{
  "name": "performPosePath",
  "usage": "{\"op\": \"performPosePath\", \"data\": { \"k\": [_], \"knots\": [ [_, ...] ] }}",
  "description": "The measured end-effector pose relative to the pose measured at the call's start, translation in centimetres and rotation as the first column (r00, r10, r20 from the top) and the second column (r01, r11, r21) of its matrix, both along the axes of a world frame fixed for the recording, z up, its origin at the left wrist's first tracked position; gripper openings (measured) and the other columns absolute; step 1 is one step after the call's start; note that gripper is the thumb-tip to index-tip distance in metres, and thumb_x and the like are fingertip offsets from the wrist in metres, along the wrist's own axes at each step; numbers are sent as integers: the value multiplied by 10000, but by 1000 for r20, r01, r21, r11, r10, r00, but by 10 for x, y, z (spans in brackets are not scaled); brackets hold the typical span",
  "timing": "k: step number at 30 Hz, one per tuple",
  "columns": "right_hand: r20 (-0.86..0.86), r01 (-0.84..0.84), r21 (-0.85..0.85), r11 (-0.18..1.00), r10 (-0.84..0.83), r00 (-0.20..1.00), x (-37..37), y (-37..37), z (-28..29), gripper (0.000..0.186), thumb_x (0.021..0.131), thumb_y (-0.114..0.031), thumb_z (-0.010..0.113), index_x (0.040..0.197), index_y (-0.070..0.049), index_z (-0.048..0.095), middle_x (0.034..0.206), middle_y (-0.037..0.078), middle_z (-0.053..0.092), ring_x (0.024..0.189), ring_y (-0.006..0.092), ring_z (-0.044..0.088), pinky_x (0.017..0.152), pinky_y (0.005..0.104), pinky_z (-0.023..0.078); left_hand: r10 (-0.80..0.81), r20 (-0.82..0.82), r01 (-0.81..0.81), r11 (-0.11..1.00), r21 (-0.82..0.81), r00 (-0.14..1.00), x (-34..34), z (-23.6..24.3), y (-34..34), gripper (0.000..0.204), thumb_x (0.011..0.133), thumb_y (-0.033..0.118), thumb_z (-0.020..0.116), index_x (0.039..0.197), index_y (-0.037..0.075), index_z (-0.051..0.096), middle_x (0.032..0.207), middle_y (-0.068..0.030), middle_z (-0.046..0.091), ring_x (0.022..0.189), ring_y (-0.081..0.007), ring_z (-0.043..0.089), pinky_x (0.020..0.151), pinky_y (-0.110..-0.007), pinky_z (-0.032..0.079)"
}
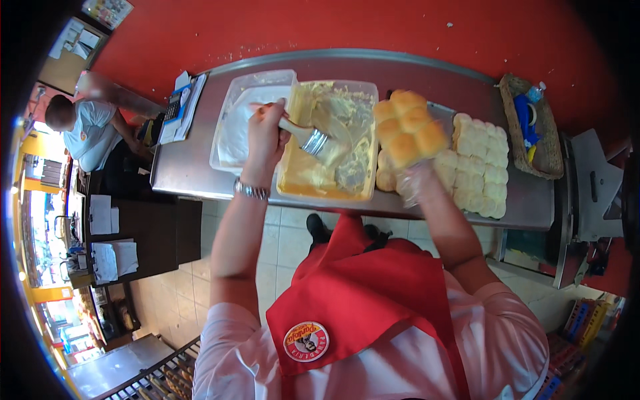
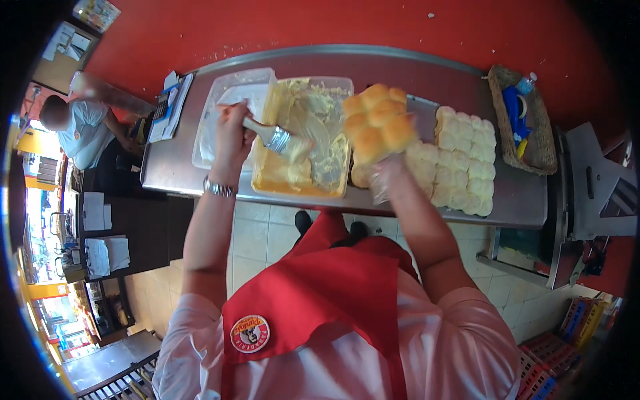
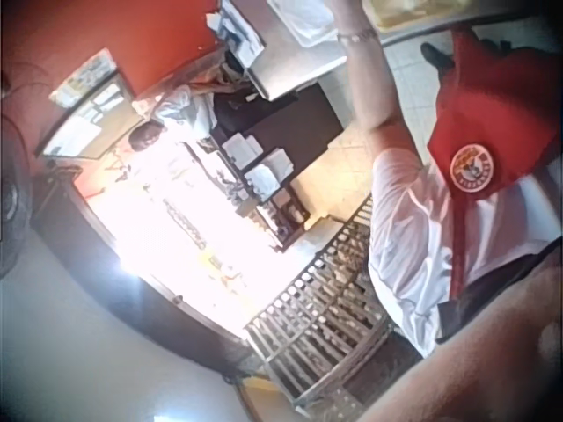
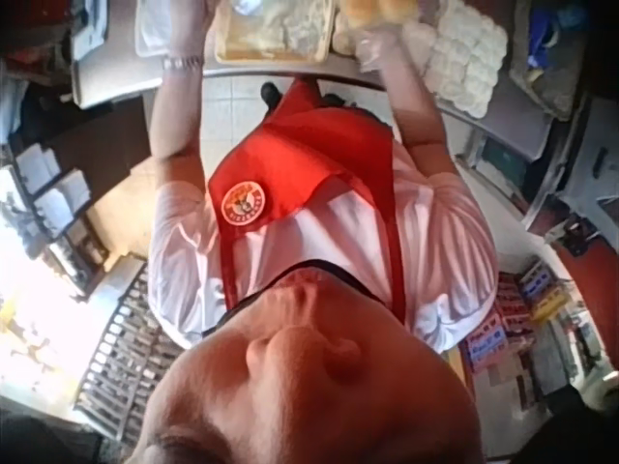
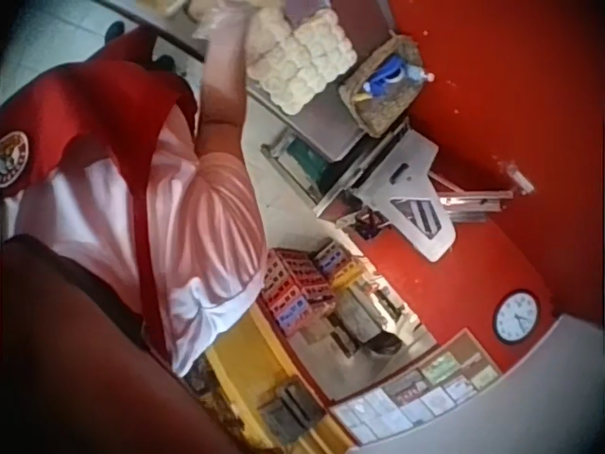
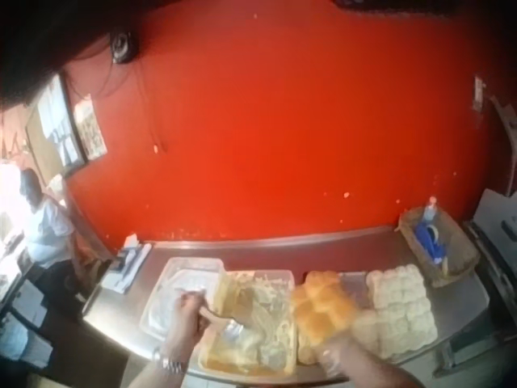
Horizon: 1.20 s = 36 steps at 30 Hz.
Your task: The person brushes a yellow spread onto bread rolls using a brush and presses the buttered side into a container of white granules.
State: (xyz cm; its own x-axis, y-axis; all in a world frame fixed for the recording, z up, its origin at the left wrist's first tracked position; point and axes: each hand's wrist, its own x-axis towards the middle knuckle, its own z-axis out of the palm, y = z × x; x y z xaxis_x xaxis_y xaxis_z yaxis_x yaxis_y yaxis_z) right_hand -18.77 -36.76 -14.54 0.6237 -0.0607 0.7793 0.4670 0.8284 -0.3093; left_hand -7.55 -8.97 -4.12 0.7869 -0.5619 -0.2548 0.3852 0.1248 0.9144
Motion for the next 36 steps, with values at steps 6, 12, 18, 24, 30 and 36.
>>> {"op": "performPosePath", "data": {
  "k": [6,12,18,24,30,36],
  "knots": [
    [-410,-4,477,879,227,883,13,87,14,406,796,-483,624,1050,-187,511,945,-3,488,835,176,518,693,312,479,-107,976,-150,986,79,-192,-114,31,-25,119,738,78,686,747,104,571,711,-46,546,581,-184,553,457,-301,446],
    [-498,6,211,978,102,861,-3,94,99,352,855,-401,592,1078,-140,516,946,37,530,799,176,565,654,329,511,-162,951,-149,981,125,-264,-145,72,-6,144,683,107,732,677,114,589,667,-43,548,527,-201,539,451,-309,449],
    [-667,-93,294,951,274,693,-18,119,125,292,926,-307,532,1129,-99,505,969,80,552,766,173,579,609,327,521,385,591,-389,912,-128,709,13,132,-21,176,849,135,618,763,-19,613,613,-30,596,473,-99,497,454,-287,411],
    [-326,-211,162,964,254,911,11,93,107,565,891,-553,490,1210,-86,491,1043,93,566,869,201,588,709,320,510,-245,932,83,958,276,-267,-116,71,-18,27,752,63,654,777,68,647,754,-69,596,671,-235,608,619,-323,504],
    [-512,-36,196,980,133,849,-2,82,100,613,912,-577,428,1279,-87,451,1142,94,548,1019,207,557,861,324,475,-9,920,-248,962,115,391,-58,96,-40,99,789,114,642,793,15,636,603,-40,549,515,-122,527,489,-287,440],
    [-420,71,-2,997,-65,905,-12,75,137,550,903,-541,471,1197,-79,514,1109,88,578,908,207,609,760,335,542,298,851,-397,911,-116,433,-16,104,-36,107,789,47,633,710,13,569,613,-41,569,543,-127,530,492,-291,417]
  ]
}}
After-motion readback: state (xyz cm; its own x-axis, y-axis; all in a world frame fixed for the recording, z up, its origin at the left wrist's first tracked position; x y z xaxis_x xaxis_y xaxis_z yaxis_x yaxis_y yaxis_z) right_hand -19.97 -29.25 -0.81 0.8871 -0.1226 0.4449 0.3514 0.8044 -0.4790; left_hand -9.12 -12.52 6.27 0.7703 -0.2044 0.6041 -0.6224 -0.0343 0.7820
